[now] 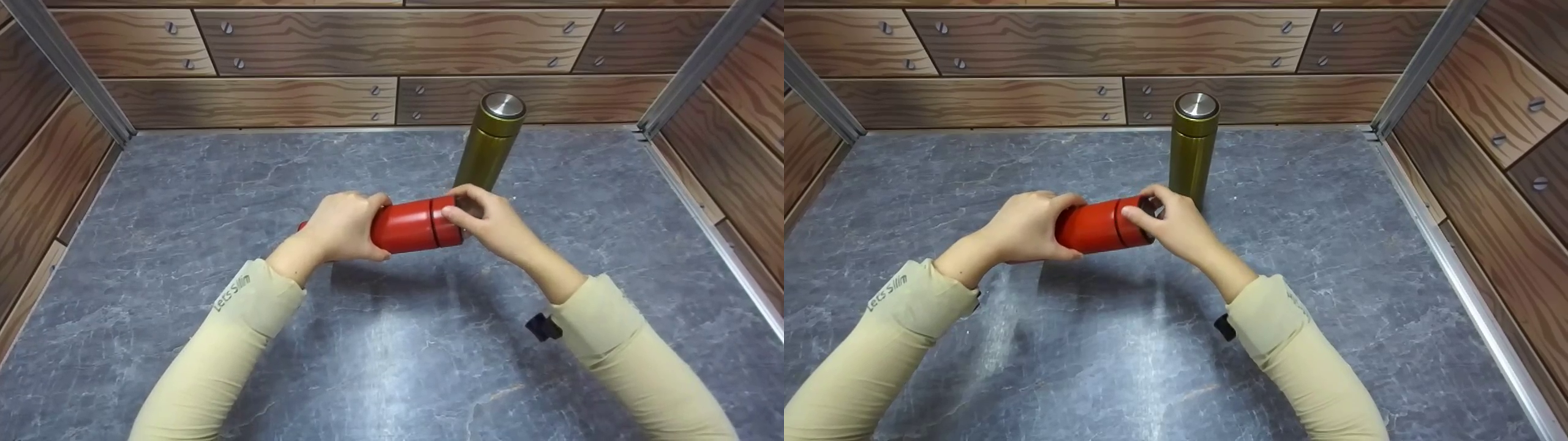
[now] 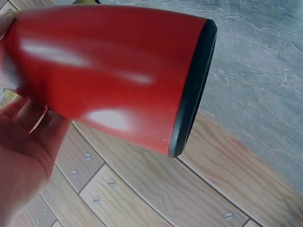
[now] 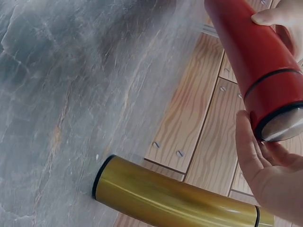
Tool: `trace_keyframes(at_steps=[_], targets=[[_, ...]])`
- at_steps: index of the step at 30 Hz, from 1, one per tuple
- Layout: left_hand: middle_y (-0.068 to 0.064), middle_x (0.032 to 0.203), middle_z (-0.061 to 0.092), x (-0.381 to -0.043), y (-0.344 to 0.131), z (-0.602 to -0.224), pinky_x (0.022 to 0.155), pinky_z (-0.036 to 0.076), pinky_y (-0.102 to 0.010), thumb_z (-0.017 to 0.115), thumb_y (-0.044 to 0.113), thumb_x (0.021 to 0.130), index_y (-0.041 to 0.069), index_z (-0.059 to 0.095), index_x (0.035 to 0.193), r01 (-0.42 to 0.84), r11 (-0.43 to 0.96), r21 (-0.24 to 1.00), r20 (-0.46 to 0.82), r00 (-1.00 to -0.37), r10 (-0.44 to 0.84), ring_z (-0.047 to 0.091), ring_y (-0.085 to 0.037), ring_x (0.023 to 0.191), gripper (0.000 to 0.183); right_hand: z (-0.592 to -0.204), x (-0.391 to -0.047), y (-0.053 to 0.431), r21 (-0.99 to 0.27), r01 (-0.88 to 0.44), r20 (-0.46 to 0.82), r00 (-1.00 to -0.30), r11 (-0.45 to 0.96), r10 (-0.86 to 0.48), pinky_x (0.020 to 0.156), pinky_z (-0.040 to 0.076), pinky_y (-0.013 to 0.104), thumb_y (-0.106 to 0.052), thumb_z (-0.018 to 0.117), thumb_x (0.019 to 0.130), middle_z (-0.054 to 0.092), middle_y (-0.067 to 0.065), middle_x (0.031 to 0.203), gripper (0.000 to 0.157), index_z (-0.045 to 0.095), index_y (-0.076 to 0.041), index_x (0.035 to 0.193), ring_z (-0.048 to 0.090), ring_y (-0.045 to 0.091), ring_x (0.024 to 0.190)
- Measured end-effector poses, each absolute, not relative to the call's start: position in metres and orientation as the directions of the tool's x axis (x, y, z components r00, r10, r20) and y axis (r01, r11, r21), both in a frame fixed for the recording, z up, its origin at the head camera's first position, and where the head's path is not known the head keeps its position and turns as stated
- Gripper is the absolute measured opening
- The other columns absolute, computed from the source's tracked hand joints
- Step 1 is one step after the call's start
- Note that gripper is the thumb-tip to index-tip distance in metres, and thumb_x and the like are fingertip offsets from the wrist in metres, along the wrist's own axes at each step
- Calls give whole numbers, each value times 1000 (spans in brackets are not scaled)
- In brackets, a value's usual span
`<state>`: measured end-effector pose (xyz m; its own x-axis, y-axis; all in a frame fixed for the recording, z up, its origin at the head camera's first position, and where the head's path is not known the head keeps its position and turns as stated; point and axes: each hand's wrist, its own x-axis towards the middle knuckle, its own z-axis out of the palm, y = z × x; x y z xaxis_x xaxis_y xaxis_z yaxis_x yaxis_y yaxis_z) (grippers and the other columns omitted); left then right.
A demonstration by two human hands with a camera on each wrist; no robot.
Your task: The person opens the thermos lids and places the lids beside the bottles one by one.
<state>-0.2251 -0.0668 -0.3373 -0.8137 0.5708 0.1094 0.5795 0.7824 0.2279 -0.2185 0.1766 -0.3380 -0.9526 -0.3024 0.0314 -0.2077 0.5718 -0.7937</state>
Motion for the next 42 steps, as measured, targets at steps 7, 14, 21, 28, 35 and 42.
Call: trace_keyframes(at_steps=[7, 14, 21, 28, 35, 42], targets=[[-6, 96, 68, -225, -67, -336, 74, 52, -39, 78, 43, 63, 11, 57, 118, 581, 781, 228, 112, -813, 572, 62, -23, 83, 67, -338, -217, 176, -802, -235, 74, -951, 549, -299, 72, 48, 22, -27, 63, 88, 65, 14, 101, 36, 58, -3, 114, 59, 14, 82], [-6, 98, 68, -226, -69, -336, 75, 51, -38, 77, 43, 64, 11, 57, 119, 572, 782, 247, 99, -818, 567, 62, -23, 84, 67, -340, -215, 177, -763, -381, 202, -908, 522, -368, 74, 49, 25, -16, 71, 81, 63, 14, 104, 44, 56, -2, 120, 59, 17, 83], [-6, 96, 68, -225, -71, -337, 75, 51, -38, 77, 44, 64, 10, 57, 119, 573, 784, 239, 92, -817, 569, 63, -23, 82, 67, -341, -215, 178, -701, -459, 240, -872, 545, -426, 83, 50, 39, -17, 73, 80, 59, 14, 116, 54, 51, -4, 127, 60, 21, 92], [-6, 94, 68, -225, -70, -337, 73, 51, -38, 77, 44, 64, 11, 58, 117, 566, 786, 250, 79, -821, 566, 62, -22, 81, 65, -340, -218, 177, -776, -233, 37, -945, 586, -326, 72, 50, 31, -30, 57, 92, 62, 17, 109, 43, 51, -3, 124, 59, 19, 87], [-5, 94, 68, -224, -71, -337, 73, 51, -38, 77, 43, 63, 12, 58, 117, 572, 785, 236, 87, -817, 569, 63, -22, 82, 65, -339, -217, 177, -796, -223, 12, -935, 563, -353, 70, 50, 25, -25, 62, 88, 63, 17, 101, 40, 54, -2, 120, 58, 16, 81], [-5, 96, 68, -225, -73, -337, 75, 51, -38, 77, 43, 64, 11, 58, 119, 564, 788, 248, 75, -822, 564, 62, -22, 83, 66, -341, -214, 181, -723, -458, 199, -854, 516, -480, 87, 50, 42, -12, 72, 78, 55, 12, 122, 56, 50, -6, 129, 58, 22, 97]])
